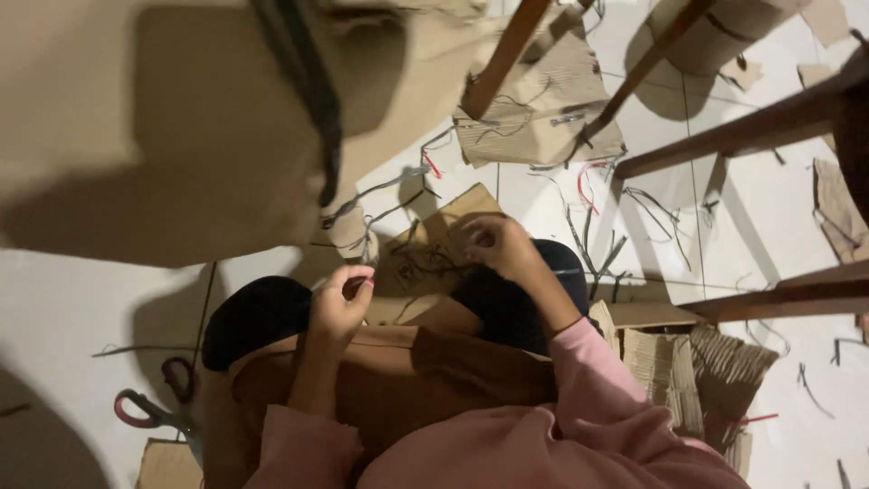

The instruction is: Wrapping wooden chair legs with corrugated cardboard and securing them with plastic ties for protection.

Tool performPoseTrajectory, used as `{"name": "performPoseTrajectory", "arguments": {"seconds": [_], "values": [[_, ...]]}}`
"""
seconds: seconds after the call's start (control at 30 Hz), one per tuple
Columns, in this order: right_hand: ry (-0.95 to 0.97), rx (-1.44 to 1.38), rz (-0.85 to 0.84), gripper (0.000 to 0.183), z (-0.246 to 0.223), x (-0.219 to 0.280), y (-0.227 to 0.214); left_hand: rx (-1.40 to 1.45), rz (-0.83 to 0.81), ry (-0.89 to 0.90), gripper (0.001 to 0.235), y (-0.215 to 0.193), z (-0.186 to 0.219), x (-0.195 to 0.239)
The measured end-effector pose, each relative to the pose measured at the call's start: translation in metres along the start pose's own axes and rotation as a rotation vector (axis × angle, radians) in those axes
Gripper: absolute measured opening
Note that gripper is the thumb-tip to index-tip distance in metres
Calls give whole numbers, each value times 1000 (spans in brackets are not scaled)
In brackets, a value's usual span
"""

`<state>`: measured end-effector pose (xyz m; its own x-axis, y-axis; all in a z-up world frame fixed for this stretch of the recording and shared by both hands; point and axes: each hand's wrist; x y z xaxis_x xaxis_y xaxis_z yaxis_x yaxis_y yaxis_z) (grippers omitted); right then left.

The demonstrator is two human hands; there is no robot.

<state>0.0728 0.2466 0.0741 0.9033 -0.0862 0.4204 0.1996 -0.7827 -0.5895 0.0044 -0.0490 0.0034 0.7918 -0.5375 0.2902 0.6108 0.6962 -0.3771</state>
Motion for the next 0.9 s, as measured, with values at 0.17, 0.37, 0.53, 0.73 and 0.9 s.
{"name": "performPoseTrajectory", "arguments": {"seconds": [0.17,0.37,0.53,0.73,0.9], "values": [[-82,-312,252,18,-9,-31,-12,339,103,5,23,5,-21,-19],[-109,-726,340,27,-1,-81,8,367,334,-59,25,-19,0,-19],[-76,-921,282,20,-43,-103,34,489,479,-47,37,-14,-40,-53],[-134,-709,110,13,-35,-142,62,104,541,-68,43,-24,2,-57],[-101,-478,-40,8,-13,-177,75,-171,432,-140,34,-2,-61,-97]]}}
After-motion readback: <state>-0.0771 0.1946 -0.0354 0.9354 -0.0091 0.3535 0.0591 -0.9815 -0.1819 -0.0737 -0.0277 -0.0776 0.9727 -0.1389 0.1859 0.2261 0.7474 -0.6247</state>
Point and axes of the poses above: each hand's wrist, its own x-axis away from the middle knuckle, its own y-axis out of the palm, z = x × y, and after that the axes turned 15 degrees about -z, right-handed
